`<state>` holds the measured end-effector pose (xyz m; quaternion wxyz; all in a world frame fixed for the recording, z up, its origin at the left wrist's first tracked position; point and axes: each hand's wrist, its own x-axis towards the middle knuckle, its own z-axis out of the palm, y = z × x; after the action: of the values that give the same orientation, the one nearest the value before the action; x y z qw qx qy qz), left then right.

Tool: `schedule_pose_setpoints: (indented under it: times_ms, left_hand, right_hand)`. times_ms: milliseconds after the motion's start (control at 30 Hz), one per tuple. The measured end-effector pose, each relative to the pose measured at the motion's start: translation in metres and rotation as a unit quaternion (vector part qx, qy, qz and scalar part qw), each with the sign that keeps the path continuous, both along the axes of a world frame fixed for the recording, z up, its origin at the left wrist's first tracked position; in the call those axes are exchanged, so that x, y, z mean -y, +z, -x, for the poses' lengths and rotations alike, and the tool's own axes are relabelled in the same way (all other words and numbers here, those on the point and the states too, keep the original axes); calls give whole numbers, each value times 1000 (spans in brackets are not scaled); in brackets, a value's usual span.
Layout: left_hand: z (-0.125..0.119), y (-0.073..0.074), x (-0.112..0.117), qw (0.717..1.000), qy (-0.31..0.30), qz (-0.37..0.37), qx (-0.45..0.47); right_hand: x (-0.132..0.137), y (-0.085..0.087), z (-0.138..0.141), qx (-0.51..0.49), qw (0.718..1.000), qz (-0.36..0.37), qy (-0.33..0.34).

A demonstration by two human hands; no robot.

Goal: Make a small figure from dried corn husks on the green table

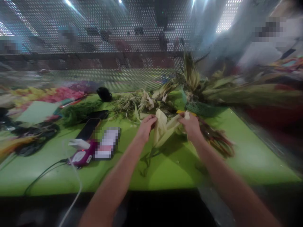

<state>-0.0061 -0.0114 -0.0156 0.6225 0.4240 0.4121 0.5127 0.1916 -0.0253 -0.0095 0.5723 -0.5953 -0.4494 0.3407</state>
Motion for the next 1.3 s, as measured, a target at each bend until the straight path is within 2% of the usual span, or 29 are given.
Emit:
schedule_pose_setpoints:
  times_ms: [167,300,433,567,700,833,1000,1133,1200,1300]
  left_hand:
    - [8,-6,-12,997,56,20,58]
    - [16,-7,-18,996,49,22,77]
    - [18,-3,-15,999,9,8,42]
    - [15,-4,-11,997,-54,-17,-52]
    - [12,-10,-10,978,-98,-87,-161]
    - [11,-7,-8,950,-168,-133,-228]
    - [12,3,0,938,-259,-103,-205]
    - [12,3,4,918,-326,-124,-187]
    - [10,-1,4,908,-337,-136,-208]
    - [6,-9,1,906,-317,-144,-241]
  right_hand:
    - [-7,-5,-9,-29,999,-18,-25]
    - [-9,-5,-13,-21,999,-31,-38]
    - [-11,-7,-14,-1,999,-36,-36]
    - [-12,-9,-14,-9,999,-28,-35]
    - [-10,-6,-12,-53,998,-16,-29]
    - [-7,0,-10,-120,993,-7,-9]
    - [-6,4,-10,-195,980,-27,11]
    - [-6,3,-9,-229,973,-43,2]
    - [-6,2,-9,-237,971,-44,3]
    - [-5,2,-7,-236,971,-44,14]
